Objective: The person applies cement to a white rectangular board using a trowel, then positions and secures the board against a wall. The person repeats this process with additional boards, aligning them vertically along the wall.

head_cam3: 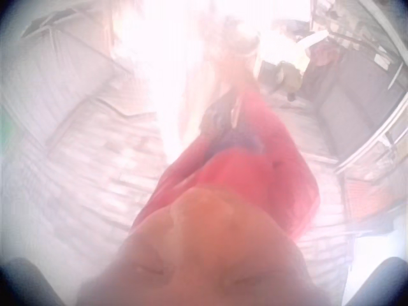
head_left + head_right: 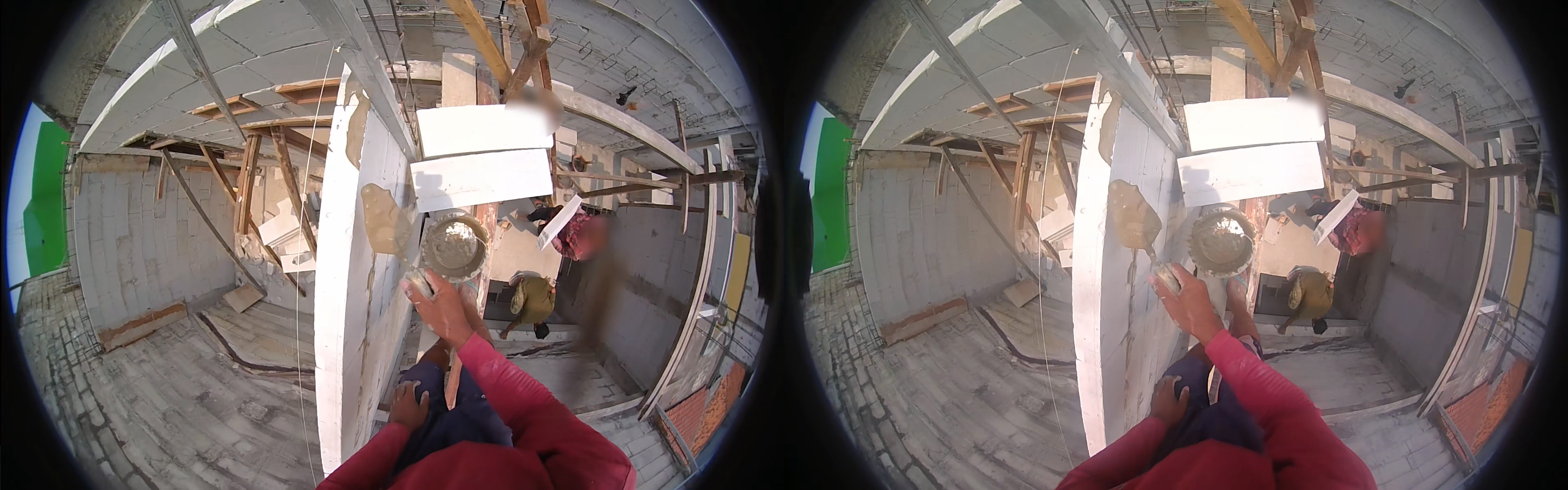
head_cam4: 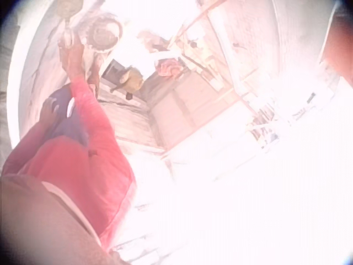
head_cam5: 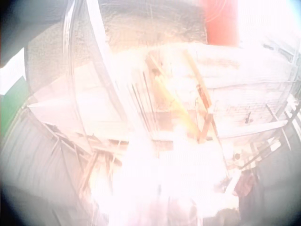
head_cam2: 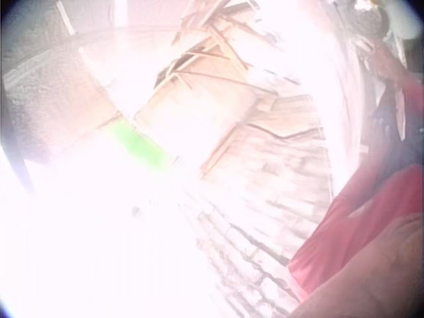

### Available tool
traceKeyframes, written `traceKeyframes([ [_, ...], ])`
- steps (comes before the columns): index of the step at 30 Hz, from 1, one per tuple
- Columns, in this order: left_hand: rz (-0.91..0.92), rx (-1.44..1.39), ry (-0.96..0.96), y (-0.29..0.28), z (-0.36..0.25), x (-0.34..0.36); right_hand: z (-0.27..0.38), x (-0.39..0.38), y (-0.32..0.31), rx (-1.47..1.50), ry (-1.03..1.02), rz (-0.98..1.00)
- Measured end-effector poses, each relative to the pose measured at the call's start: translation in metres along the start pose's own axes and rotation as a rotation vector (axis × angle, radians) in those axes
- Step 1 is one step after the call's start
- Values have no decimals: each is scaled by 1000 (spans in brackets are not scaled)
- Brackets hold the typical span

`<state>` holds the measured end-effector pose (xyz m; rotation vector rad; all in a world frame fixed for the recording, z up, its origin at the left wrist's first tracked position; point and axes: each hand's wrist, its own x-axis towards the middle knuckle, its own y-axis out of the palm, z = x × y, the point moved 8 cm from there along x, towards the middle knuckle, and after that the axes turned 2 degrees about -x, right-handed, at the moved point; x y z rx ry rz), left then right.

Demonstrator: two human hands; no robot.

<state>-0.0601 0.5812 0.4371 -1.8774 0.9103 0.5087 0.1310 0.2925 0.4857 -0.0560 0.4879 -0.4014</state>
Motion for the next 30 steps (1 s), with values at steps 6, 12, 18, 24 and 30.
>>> traceKeyframes([
  [6,-91,-109,-27,3,-1,-18,79,47,88,885,241,282],
  [12,-126,-194,-82,10,3,-31,58,13,109,945,425,311],
  [18,-117,-226,-66,17,5,-26,57,-4,86,687,339,341],
  [24,-119,-283,-131,22,12,-31,80,100,-5,-424,-252,59],
  [30,-95,-264,-126,18,12,-30,8,65,-54,-779,-259,-2],
])
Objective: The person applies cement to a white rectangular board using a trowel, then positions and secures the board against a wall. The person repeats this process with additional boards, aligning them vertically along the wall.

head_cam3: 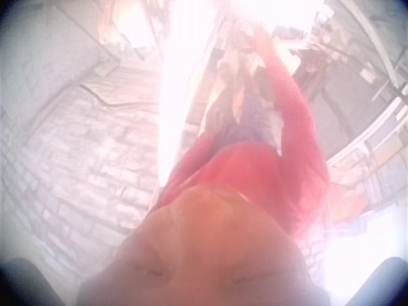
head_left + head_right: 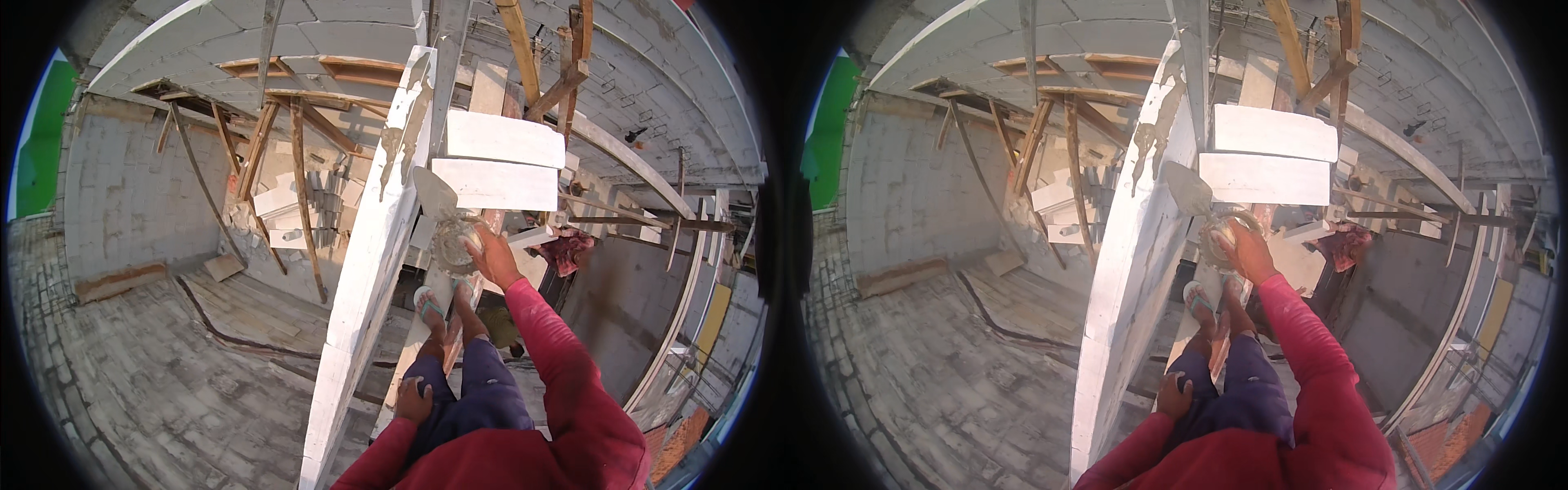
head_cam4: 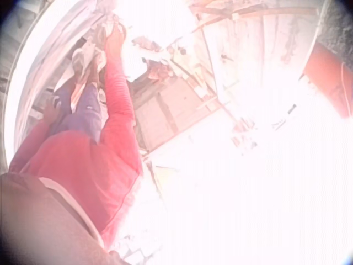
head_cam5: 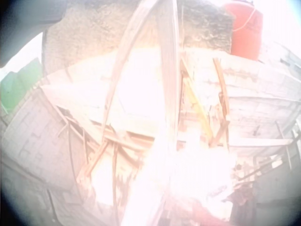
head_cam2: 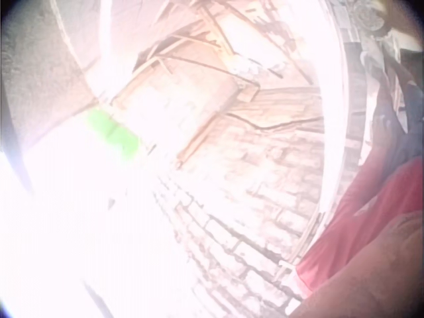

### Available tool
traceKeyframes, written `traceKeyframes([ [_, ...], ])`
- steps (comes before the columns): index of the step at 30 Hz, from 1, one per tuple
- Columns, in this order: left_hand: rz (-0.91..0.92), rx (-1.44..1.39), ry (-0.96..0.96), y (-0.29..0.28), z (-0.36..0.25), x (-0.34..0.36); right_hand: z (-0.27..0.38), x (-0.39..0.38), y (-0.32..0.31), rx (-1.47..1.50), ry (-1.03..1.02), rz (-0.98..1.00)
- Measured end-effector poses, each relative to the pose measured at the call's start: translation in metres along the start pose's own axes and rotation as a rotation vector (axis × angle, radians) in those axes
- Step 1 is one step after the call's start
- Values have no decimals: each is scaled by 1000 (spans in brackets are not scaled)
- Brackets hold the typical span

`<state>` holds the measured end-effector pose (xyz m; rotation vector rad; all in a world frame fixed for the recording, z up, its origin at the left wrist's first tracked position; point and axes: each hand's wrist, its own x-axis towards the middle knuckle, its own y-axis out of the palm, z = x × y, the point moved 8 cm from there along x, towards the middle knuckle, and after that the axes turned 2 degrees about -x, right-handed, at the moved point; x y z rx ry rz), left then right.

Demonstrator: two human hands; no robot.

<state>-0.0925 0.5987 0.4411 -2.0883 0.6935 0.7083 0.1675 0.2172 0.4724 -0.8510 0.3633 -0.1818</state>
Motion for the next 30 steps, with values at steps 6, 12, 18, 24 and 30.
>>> traceKeyframes([
  [6,0,47,11,-6,-12,6,-7,7,-33,-308,-197,-234],
  [12,39,98,-7,5,0,9,20,113,35,110,-183,-407],
  [18,-76,63,-16,-1,6,1,-38,104,162,198,112,-298],
  [24,-26,63,-56,6,-1,4,-63,5,75,33,95,-141],
  [30,-93,87,1,4,-13,6,13,27,-5,-183,-63,-44],
])
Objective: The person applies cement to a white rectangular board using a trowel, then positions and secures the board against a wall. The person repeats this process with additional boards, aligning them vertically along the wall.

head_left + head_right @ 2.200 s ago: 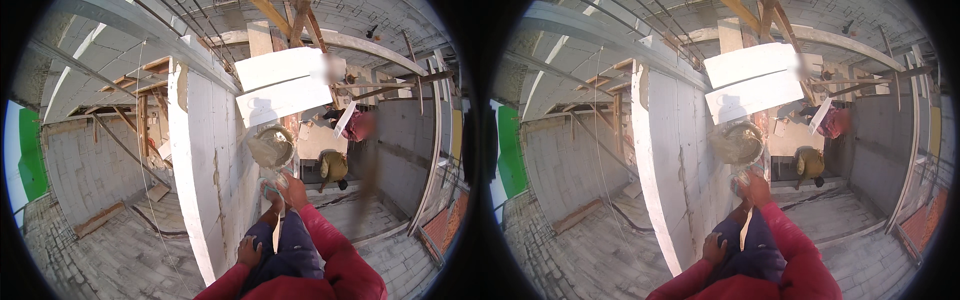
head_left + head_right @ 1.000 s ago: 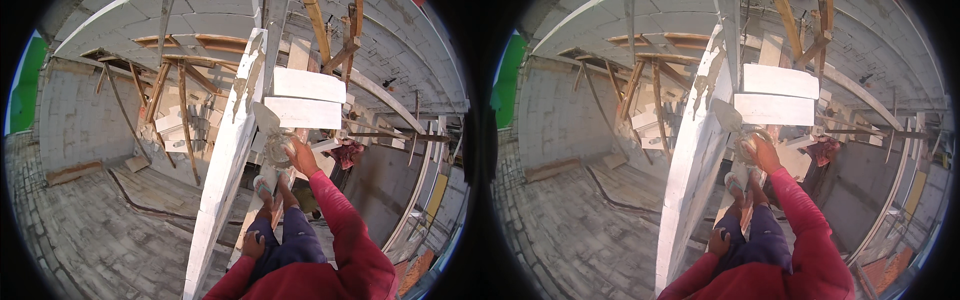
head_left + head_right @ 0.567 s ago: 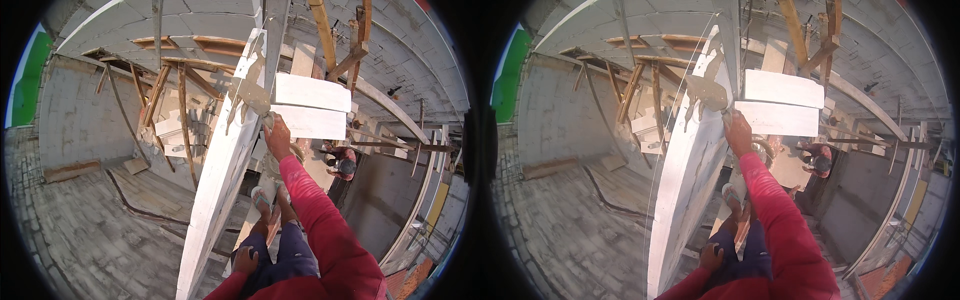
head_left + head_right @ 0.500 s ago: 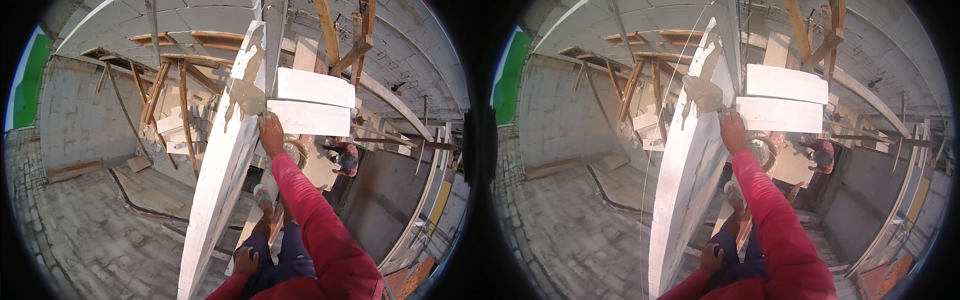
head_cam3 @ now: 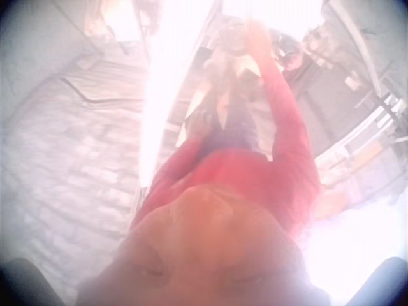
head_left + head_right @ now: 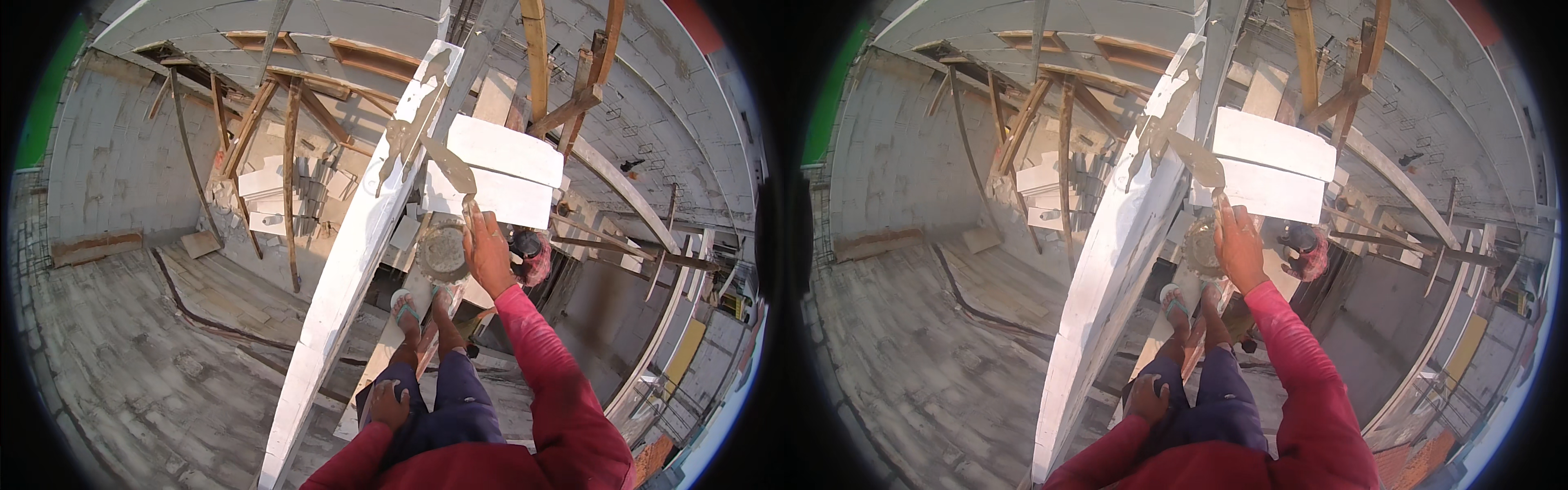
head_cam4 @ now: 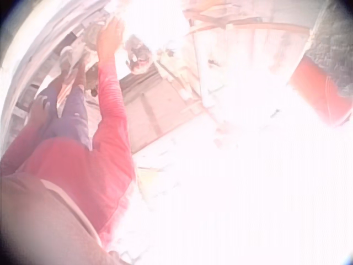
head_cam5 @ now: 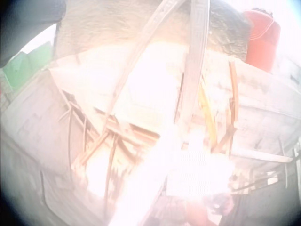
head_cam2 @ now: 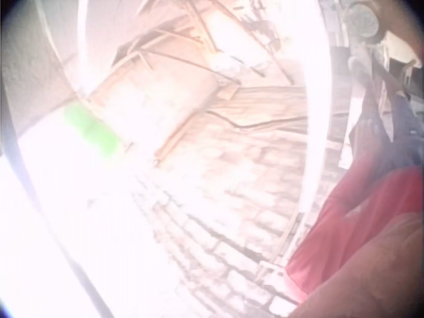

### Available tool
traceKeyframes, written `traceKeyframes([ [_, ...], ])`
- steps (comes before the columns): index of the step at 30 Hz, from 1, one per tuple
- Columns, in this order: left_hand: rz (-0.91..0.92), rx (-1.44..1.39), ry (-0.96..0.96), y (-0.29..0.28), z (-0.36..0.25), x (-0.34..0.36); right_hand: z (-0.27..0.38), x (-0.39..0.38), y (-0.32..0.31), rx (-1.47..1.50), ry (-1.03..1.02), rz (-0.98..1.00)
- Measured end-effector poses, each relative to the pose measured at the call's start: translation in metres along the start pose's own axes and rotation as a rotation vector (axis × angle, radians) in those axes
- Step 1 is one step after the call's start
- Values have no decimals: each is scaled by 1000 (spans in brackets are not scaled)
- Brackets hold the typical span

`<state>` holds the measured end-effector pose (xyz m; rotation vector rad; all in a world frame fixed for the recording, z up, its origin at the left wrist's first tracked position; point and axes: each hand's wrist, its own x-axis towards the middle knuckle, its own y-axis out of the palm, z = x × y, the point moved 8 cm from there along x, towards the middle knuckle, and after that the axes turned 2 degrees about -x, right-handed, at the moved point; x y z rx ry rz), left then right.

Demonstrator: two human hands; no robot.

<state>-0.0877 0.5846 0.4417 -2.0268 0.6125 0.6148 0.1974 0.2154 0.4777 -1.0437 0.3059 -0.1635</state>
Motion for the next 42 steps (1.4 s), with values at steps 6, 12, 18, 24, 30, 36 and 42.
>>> traceKeyframes([
  [6,-60,-60,12,-7,1,-2,48,16,-47,-283,-318,-129],
  [12,-54,-60,-10,0,0,-4,38,116,-113,-661,-535,-339],
  [18,-51,-65,-14,4,-1,-3,37,147,-96,-458,-282,-276],
  [24,-11,-77,-16,13,2,-1,15,135,-28,18,-124,-195],
  [30,-20,-78,-24,9,10,2,-48,79,109,178,112,-233],
  [36,27,-57,-61,9,13,-2,-162,-107,199,-64,393,293],
  [42,62,47,-79,8,26,3,-232,-104,302,-218,452,563],
])
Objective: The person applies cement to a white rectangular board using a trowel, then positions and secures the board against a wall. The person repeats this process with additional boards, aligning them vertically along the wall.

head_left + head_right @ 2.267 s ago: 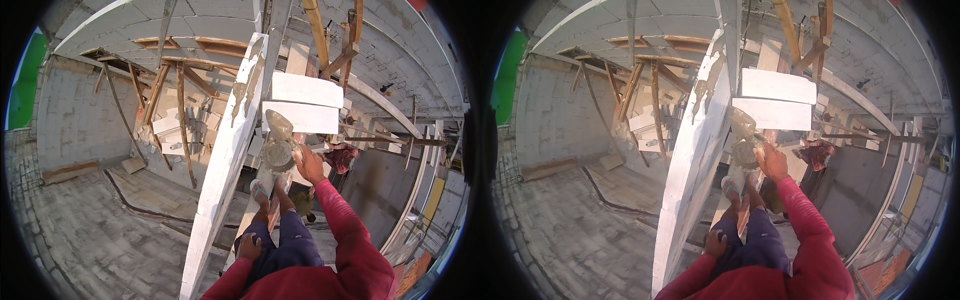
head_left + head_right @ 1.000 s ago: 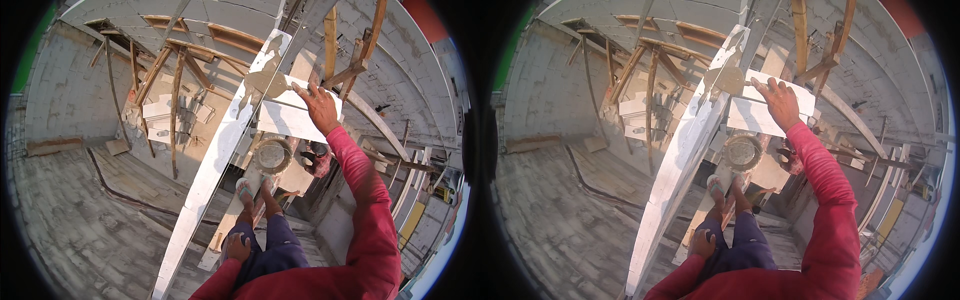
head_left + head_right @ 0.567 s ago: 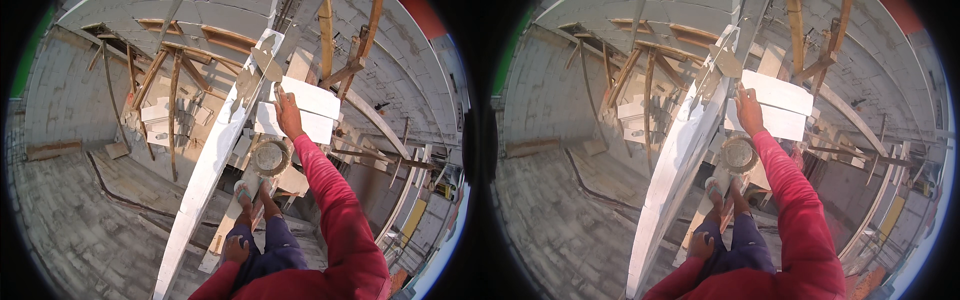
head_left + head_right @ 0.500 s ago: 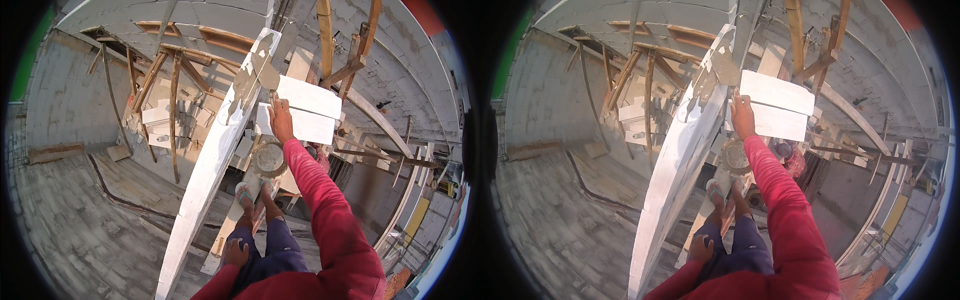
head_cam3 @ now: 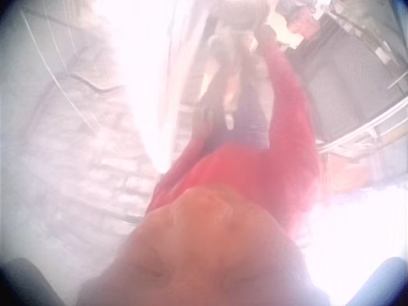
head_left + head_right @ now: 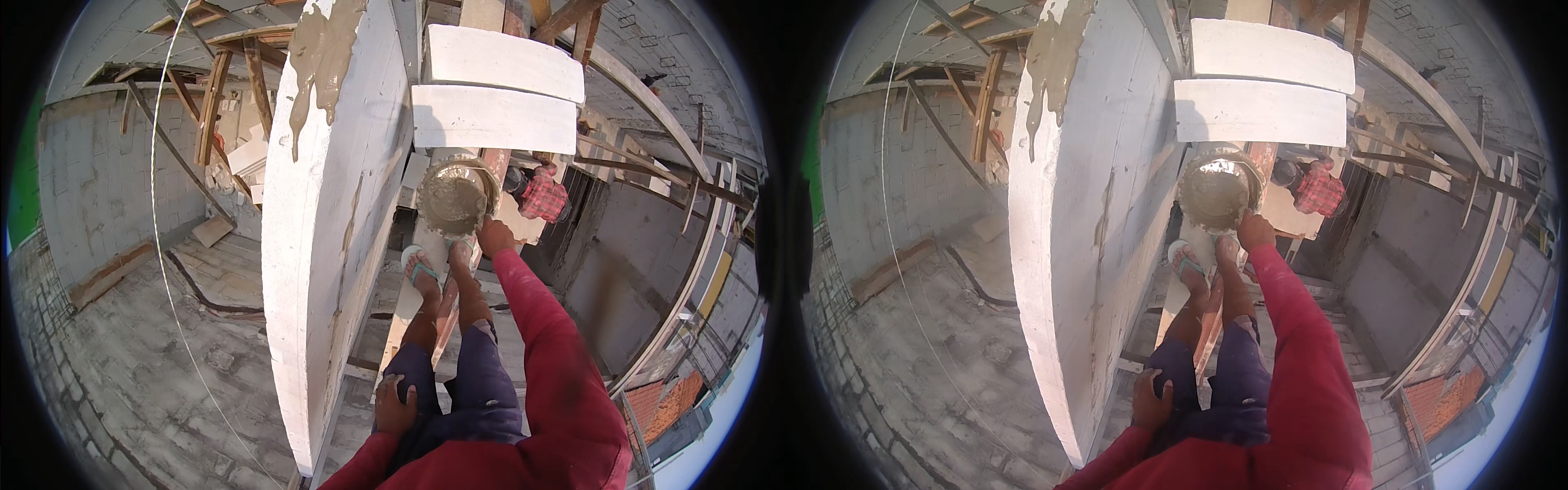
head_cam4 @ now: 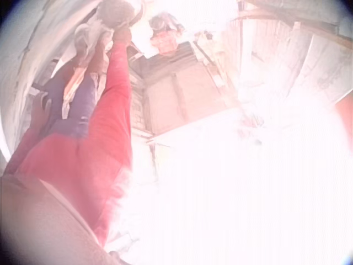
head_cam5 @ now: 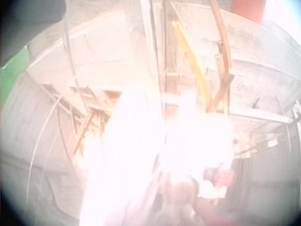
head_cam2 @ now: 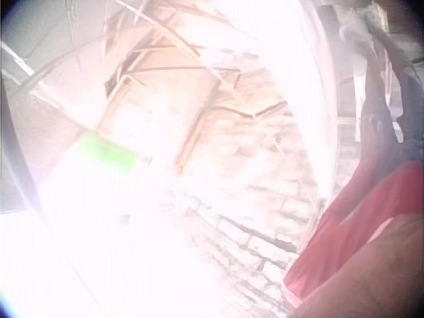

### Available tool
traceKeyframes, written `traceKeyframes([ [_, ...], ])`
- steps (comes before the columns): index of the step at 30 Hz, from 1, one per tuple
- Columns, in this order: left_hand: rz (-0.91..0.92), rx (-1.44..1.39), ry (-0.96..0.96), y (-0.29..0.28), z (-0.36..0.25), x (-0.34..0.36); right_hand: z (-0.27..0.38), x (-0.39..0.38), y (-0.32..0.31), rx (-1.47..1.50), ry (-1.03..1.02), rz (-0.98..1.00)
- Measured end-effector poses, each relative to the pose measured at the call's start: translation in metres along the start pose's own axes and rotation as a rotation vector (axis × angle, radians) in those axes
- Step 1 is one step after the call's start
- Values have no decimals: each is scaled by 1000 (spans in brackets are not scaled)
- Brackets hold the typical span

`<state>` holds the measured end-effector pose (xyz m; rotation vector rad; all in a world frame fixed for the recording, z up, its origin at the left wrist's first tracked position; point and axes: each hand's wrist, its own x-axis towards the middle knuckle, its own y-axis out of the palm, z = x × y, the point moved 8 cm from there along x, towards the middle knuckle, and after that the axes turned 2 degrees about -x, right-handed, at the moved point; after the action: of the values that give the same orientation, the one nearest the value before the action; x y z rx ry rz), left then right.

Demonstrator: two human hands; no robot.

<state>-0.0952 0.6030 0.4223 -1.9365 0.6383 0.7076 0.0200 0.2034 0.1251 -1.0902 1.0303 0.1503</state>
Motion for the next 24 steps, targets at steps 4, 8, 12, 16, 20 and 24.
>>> traceKeyframes([
  [4,2,14,-5,-2,6,3,0,40,57,78,19,56],
  [8,14,1,-22,-10,5,7,-22,26,74,425,-153,-52],
  [12,17,-13,10,-16,-5,13,-41,-41,22,621,-82,-7],
  [16,-33,-57,81,-22,-15,10,18,-129,-121,674,-214,-198],
  [20,-66,-56,127,-24,-26,6,117,-175,-262,1039,-452,-397],
  [24,-97,-74,143,-27,-31,1,210,-152,-363,1354,-467,-104],
])
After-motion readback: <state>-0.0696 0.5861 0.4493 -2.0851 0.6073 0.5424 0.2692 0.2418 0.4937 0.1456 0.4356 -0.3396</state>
